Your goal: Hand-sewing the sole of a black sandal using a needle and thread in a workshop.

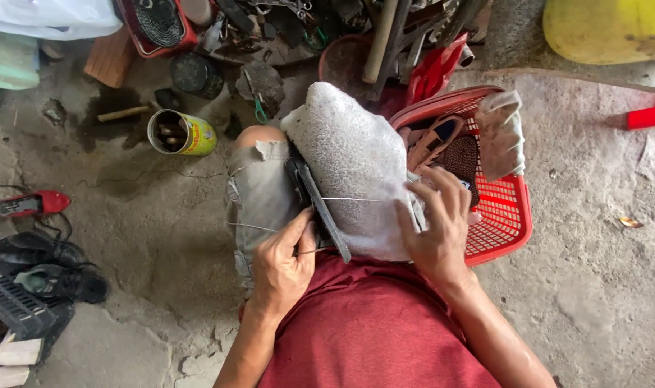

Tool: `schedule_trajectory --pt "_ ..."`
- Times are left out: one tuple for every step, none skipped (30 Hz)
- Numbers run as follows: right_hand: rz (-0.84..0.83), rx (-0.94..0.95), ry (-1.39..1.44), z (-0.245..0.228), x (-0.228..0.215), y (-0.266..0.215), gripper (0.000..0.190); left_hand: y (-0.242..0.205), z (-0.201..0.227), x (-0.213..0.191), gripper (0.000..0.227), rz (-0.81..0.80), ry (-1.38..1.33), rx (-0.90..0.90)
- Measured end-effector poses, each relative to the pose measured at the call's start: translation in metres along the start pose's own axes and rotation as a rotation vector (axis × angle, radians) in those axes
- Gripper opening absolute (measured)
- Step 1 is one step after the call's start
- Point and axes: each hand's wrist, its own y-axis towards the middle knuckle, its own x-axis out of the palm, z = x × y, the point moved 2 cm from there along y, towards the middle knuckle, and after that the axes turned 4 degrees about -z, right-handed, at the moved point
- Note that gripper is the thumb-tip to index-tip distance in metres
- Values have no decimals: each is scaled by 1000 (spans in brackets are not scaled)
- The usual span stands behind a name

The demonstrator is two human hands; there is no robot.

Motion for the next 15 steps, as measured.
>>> schedule_trajectory --pt "7 -84 45 -12 0 6 33 -1 1 0 20 2 -8 4" --pt "15 -166 85 -23 -1 11 37 -1 2 1 20 2 -19 10" --pt "18 -167 84 -31 4 15 37 -2 2 1 20 3 -19 13" --pt "-29 -233 71 -39 9 19 45 -2 2 2 21 -1 -2 19" --pt "-76 -299 58 -48 15 23 53 -3 2 2 22 -4 16 25" --pt "-75 -304 58 -51 15 27 53 -3 5 2 22 0 16 26" --pt "-120 -331 51 -55 16 32 28 -2 8 1 22 7 29 32" --pt "-168 -361 47 -59 18 36 11 -2 11 -1 22 17 42 34" --pt "-170 -368 50 -64 12 38 11 -2 11 -1 22 23 44 31" --pt "-207 -301 239 -66 7 39 12 -3 11 -1 22 24 43 33" --pt "-244 -230 427 -69 2 41 22 -3 11 0 23 24 42 35" --pt "-250 -231 427 -64 2 35 22 -4 8 2 23 26 41 29" --pt "-331 -91 852 -57 3 30 29 -5 6 4 22 22 51 29" --pt "-398 63 1271 -50 4 24 40 -5 3 7 21 15 59 36" --pt "-397 65 1268 -45 5 22 40 -6 0 10 21 13 56 36"
